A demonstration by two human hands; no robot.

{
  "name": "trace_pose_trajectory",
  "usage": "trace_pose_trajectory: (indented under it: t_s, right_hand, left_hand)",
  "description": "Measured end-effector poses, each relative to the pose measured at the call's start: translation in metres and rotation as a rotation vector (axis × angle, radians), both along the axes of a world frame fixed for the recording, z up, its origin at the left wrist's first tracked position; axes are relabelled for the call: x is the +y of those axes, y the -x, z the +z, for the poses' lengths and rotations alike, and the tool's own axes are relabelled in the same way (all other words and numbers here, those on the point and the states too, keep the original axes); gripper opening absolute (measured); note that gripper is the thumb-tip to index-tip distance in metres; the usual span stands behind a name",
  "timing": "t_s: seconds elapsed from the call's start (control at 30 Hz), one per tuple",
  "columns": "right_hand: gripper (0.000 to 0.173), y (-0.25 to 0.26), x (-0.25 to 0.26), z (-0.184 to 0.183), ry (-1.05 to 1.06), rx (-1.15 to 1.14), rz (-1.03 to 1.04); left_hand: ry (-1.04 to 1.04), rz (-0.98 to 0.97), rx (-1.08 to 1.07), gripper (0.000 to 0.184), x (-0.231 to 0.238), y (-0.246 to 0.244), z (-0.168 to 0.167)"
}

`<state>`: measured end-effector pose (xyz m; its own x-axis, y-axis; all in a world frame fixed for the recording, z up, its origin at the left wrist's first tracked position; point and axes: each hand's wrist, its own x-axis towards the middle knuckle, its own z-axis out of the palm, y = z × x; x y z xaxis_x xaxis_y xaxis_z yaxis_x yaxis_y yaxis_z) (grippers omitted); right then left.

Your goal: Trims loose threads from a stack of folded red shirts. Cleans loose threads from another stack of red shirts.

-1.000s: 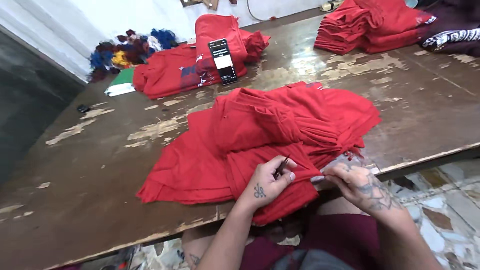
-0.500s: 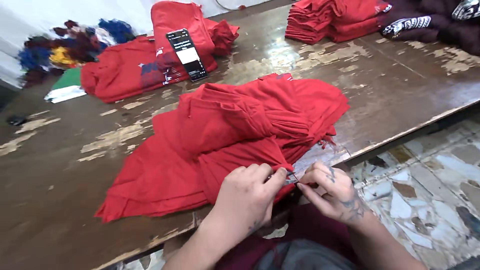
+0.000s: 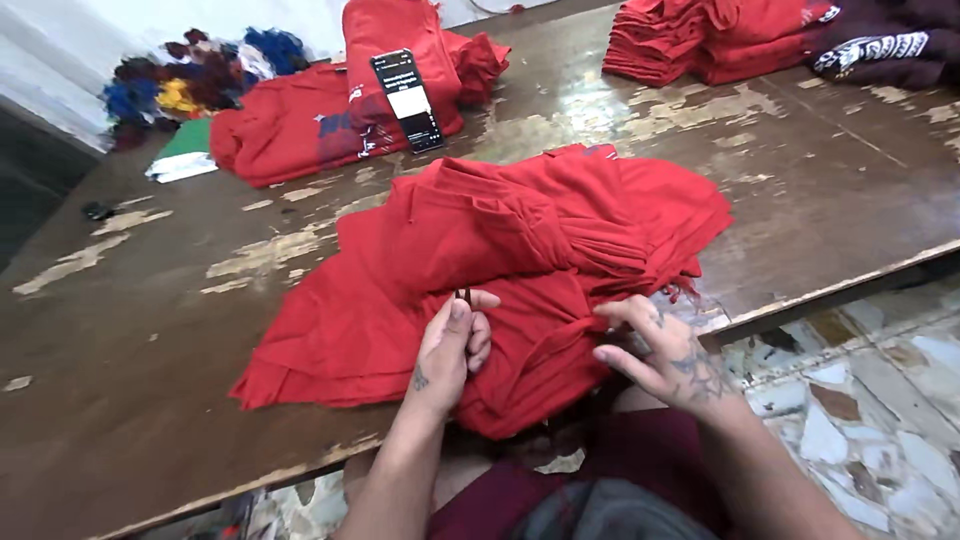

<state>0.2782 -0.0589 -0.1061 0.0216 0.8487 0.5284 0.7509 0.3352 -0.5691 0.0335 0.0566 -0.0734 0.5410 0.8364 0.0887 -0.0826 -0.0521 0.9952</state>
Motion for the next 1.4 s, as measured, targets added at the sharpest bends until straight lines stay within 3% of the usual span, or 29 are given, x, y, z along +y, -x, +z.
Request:
trace_pose_trajectory:
  t_s: [0.07,0.13,0.2,0.33,0.43,0.57,0.73,0.77,0.8,0.87,0.9,0.93,1.0,1.1,1.2,1.3,1.4]
  right_hand:
    - [0.045,0.009,0.010,-0.005,0.006,-0.015,-0.012]
    - [0.035,0.016,0.013,-0.008,-0.067,-0.026,-0.022]
    - [0.027,0.024,0.005,-0.005,-0.197,-0.012,-0.028]
    - [0.023,0.058,-0.023,-0.005,-0.301,-0.108,0.258]
    - [0.032,0.077,-0.003,-0.032,-0.268,-0.270,0.344]
    - [0.009,0.075,-0.016,-0.031,-0.353,-0.165,0.429]
    - [0.014,0.069,-0.055,-0.045,-0.103,-0.163,0.578]
    - [0.015,0.069,-0.056,-0.045,-0.015,-0.200,0.594]
    - [0.019,0.069,-0.057,-0.043,0.077,-0.218,0.620]
    - [0.036,0.070,-0.058,-0.040,0.093,-0.214,0.620]
    - [0.040,0.070,-0.057,-0.040,0.001,-0.199,0.575]
    - [0.038,0.068,-0.053,-0.037,-0.092,-0.166,0.531]
    - [0.020,0.061,-0.042,-0.020,-0.211,-0.118,0.471]
    - [0.025,0.053,-0.001,0.025,-0.244,-0.209,0.430]
    - [0.030,0.051,0.051,0.058,-0.223,-0.284,0.332]
    - [0.035,0.038,0.091,0.063,-0.188,-0.396,0.200]
    - [0.050,0.019,0.147,0.044,0.106,-0.398,0.170]
  left_hand:
    - [-0.110,-0.001,0.123,0.043,-0.003,0.000,0.001]
    - [-0.363,-0.028,0.401,0.045,-0.009,0.001,0.007]
    - [-0.524,-0.118,0.573,0.030,-0.010,0.001,0.010]
    - [-0.419,-0.135,0.488,0.018,0.001,0.001,0.015]
    - [-0.308,-0.091,0.429,0.017,0.004,-0.002,0.016]
    - [-0.355,-0.143,0.521,0.021,0.001,0.004,0.022]
    - [-0.590,-0.517,0.802,0.024,0.017,0.020,0.049]
    - [-0.637,-0.402,0.737,0.022,0.022,0.023,0.059]
    - [-0.603,-0.162,0.557,0.023,0.027,0.028,0.069]
    - [-0.390,0.399,-0.047,0.022,0.038,0.028,0.099]
    - [-0.338,0.525,-0.266,0.021,0.039,0.027,0.117]
    - [-0.360,0.534,-0.369,0.020,0.036,0.025,0.125]
    - [-0.469,0.342,-0.285,0.012,0.018,0.019,0.109]
    - [-0.523,0.115,-0.059,0.022,0.000,0.023,0.067]
    - [-0.430,0.133,-0.089,0.029,-0.003,0.035,0.038]
    - [-0.370,0.218,-0.066,0.029,-0.008,0.055,0.022]
    - [-0.356,0.270,-0.080,0.030,-0.011,0.074,0.019]
